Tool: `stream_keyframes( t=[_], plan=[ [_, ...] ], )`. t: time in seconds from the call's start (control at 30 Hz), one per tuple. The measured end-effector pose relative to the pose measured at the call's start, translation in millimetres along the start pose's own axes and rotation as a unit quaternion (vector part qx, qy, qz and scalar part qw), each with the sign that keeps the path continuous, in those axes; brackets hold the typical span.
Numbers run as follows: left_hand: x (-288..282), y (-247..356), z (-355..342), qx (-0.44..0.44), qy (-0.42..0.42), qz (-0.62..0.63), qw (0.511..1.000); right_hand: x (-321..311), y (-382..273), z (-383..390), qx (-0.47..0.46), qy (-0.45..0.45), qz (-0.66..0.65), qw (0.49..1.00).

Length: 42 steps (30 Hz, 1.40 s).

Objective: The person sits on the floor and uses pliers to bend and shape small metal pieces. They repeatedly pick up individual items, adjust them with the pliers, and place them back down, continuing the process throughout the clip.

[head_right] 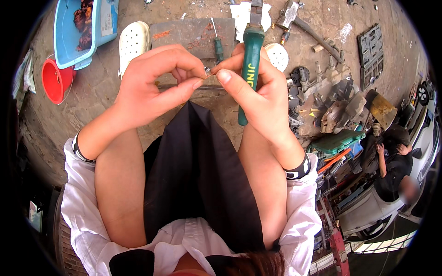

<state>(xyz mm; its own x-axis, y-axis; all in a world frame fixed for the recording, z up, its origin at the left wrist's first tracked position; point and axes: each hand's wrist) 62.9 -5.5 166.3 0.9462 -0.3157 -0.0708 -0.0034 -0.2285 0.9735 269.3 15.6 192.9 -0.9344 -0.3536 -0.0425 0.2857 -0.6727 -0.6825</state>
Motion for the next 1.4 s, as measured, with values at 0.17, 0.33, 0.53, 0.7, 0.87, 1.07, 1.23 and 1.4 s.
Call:
stream_keyframes(
  t=[0.17,0.33,0.53,0.7,0.87,1.07,1.23,1.4],
  plan=[
    [-2,0,2,-0.045,0.012,0.058,0.997,1,0,-3,0.024,-0.033,-0.089,0.995],
    [-1,4,3,-0.094,0.015,0.083,0.992,0,0,-2,0.030,-0.045,-0.072,0.996],
    [-1,1,1,-0.039,0.013,-0.002,0.999,4,6,-4,-0.015,-0.034,-0.030,0.999],
    [5,0,1,0.075,0.034,-0.118,0.990,3,0,-1,-0.064,0.019,0.039,0.997],
    [7,4,0,0.076,0.021,-0.147,0.986,6,0,2,-0.097,0.050,0.085,0.990],
    [3,0,-1,-0.021,0.043,-0.030,0.998,1,2,0,-0.185,0.024,0.159,0.969],
    [0,1,-1,-0.165,0.078,0.216,0.959,5,2,3,-0.079,0.045,0.028,0.995],
    [0,-4,-1,-0.196,0.096,0.352,0.910,4,10,-5,-0.155,0.072,0.017,0.985]
  ],
)
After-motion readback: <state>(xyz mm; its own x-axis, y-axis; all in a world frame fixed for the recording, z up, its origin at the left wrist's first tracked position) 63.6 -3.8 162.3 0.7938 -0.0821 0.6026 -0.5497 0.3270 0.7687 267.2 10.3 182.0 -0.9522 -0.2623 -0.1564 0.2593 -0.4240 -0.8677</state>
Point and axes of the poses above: each hand's wrist, its own z-axis away from the middle knuckle, its own x-axis out of the palm, y = z × x, and after that the axes turned 15 degrees about x, right-handed
